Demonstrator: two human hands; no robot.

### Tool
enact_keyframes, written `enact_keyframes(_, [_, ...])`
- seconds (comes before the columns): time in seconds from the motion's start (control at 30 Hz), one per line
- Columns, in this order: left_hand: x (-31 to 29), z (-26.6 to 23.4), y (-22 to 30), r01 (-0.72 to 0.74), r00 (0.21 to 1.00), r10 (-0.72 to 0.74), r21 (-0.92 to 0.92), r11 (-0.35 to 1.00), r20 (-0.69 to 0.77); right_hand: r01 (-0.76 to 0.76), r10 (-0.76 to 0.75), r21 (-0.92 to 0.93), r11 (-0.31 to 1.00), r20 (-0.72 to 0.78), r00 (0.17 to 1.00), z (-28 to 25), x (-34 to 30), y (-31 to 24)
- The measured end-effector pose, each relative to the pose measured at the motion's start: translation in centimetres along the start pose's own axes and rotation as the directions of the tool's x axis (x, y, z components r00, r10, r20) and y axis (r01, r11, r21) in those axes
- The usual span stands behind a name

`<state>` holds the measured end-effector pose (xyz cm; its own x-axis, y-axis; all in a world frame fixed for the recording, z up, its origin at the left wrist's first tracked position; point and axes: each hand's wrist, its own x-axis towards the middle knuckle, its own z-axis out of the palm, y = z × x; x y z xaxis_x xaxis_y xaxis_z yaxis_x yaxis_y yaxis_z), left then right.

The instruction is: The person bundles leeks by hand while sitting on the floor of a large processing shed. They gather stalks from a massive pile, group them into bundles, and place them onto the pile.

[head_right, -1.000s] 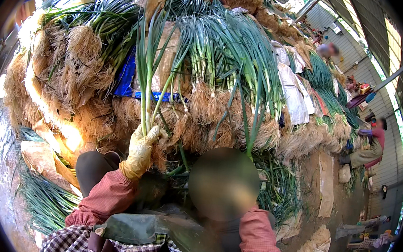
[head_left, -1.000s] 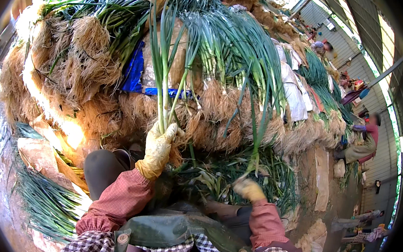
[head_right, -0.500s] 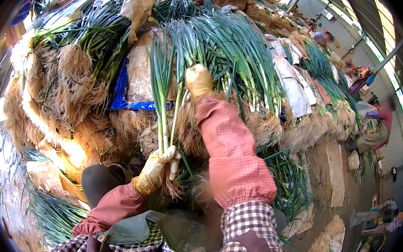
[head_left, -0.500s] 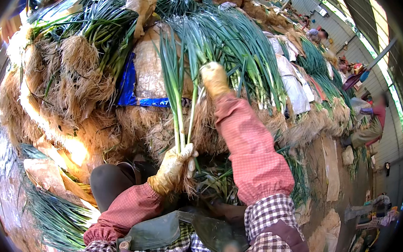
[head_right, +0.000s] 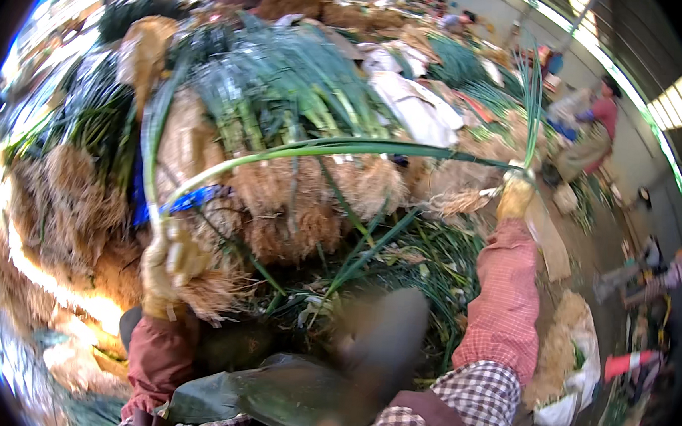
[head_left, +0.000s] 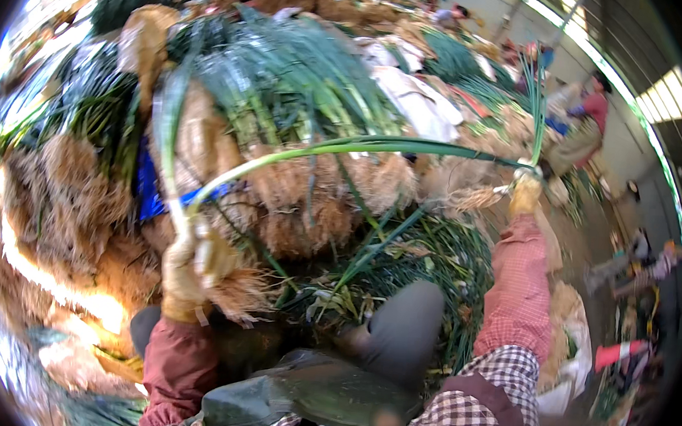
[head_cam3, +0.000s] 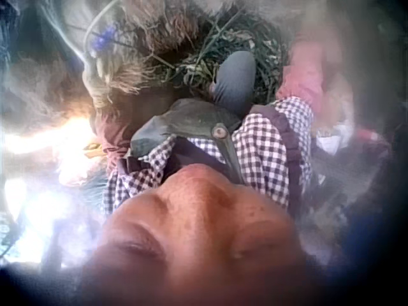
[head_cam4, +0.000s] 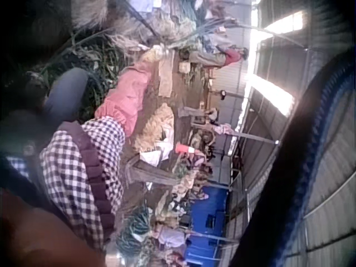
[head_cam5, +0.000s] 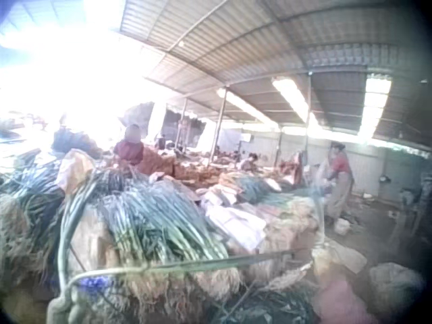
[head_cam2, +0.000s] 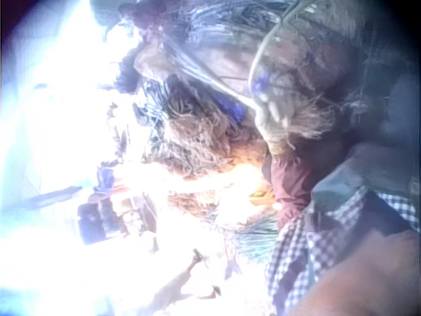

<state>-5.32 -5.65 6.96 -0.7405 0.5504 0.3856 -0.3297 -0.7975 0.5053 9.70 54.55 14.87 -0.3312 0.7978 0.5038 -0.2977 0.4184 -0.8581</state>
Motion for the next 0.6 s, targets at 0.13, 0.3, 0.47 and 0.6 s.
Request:
enact_keyframes(0.13, [3.0, 2.3, 4.2, -0.114, 0.980, 0.109, 0.023, 0.993, 0.167, 0.008, -0.417, -0.964, 0.266, -0.108, 0.902, -16.1, -8.7, 7.5])
enact_keyframes(0.3, [9.4, 5.6, 10.2, -0.248, 0.953, 0.197, 0.219, 0.944, 0.231, -0.645, 0.954, -0.758, 0.093, -0.118, 0.277, -13.6, -29.2, 9.4])
enact_keyframes(0.47, [14.7, 8.5, 11.5, -0.199, 0.862, 0.454, 0.675, 0.710, -0.223, 0.186, 0.998, -0.981, 0.057, 0.063, 0.028, -2.0, -29.4, 1.1])
enact_keyframes(0.6, [12.5, 4.3, 6.4, 0.140, 0.865, 0.226, 0.648, 0.749, -0.448, 0.234, 0.811, -0.858, 0.458, 0.511, 0.285, 1.2, -25.2, 8.0])
